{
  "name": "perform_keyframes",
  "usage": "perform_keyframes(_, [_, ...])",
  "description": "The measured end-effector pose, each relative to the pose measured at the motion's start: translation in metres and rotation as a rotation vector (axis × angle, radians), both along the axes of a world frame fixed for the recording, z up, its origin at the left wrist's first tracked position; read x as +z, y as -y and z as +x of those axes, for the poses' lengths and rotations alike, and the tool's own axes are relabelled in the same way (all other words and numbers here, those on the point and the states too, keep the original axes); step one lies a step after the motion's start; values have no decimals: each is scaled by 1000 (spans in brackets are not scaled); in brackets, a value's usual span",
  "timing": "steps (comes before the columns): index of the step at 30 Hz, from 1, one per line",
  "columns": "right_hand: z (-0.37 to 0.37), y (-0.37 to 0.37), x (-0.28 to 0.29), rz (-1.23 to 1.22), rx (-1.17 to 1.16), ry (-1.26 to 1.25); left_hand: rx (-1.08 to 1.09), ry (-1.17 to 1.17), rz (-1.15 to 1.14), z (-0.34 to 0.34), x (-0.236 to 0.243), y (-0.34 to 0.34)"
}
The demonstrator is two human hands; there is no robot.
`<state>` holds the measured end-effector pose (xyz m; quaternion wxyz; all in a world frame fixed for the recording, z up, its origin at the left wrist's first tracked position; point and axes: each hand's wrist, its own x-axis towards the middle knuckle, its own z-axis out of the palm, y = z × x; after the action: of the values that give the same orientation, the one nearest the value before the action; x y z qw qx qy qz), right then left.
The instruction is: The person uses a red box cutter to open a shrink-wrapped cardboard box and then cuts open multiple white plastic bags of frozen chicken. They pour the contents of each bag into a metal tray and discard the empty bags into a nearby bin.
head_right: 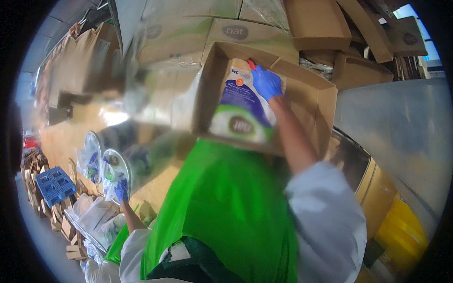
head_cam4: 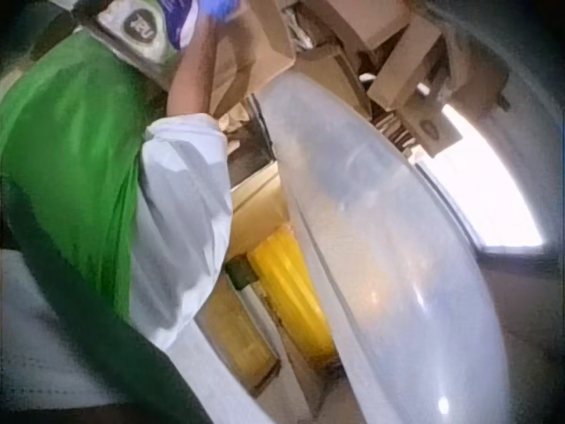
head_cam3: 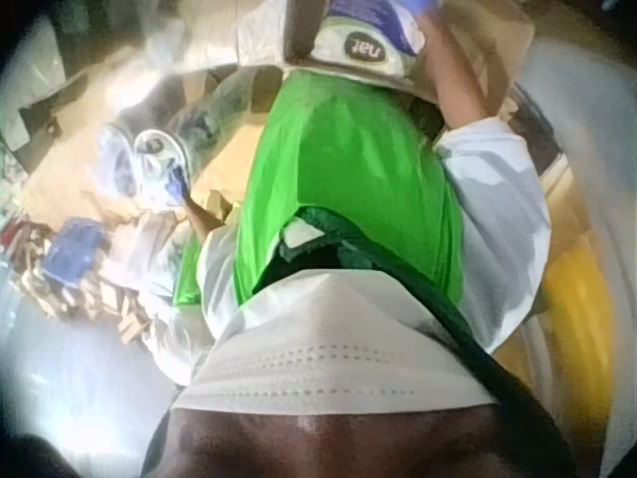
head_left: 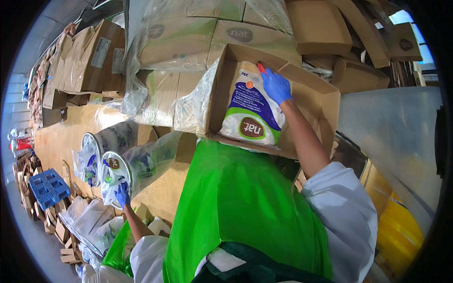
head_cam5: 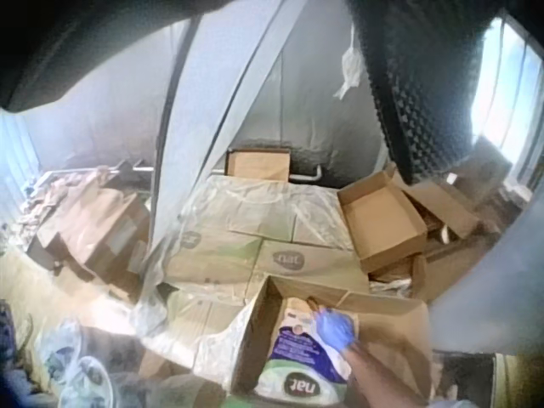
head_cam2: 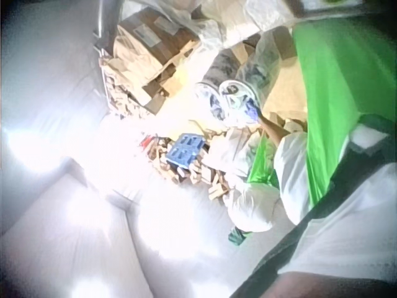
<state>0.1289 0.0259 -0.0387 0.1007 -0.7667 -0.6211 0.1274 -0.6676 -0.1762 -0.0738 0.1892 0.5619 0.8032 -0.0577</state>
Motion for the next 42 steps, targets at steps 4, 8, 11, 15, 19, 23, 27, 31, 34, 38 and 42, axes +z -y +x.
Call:
perform_keyframes(4, [21, 30, -10, -101, -195, -60, 258, 335, 354, 56, 12, 32])
perform_keyframes(8, [36, 30, -8, -268, -329, -252, 273, 268, 584, 155, 45, 23])
perform_keyframes(11, [27, 13, 9, -383, -307, -531, 260, 204, 797, 261, 87, -16])
perform_keyframes(15, [22, -3, -53, -187, -335, -620, -202, 317, 936, 433, 169, -82])
perform_keyframes(19, [29, -23, -64, -343, -83, -586, -647, 590, 630, 529, 188, -121])
perform_keyframes(23, [13, -44, -5, -660, -130, -597, -723, 498, 502, 560, 116, -161])
perform_keyframes(27, [30, -47, -46, -358, 506, -162, -838, 344, 188, 574, 57, -203])
perform_keyframes(31, [-8, -33, -37, -331, 264, -434, -832, 522, -68, 579, 39, -218])
perform_keyframes(34, [-50, -6, -39, -153, -110, -695, -723, 858, -187, 580, 60, -216])
perform_keyframes(38, [-39, 17, 35, -529, -48, -612, -658, 924, -108, 566, 34, -214])
perform_keyframes(42, [-40, 38, 55, -345, 124, -300, -468, 903, 59, 554, -19, -209])
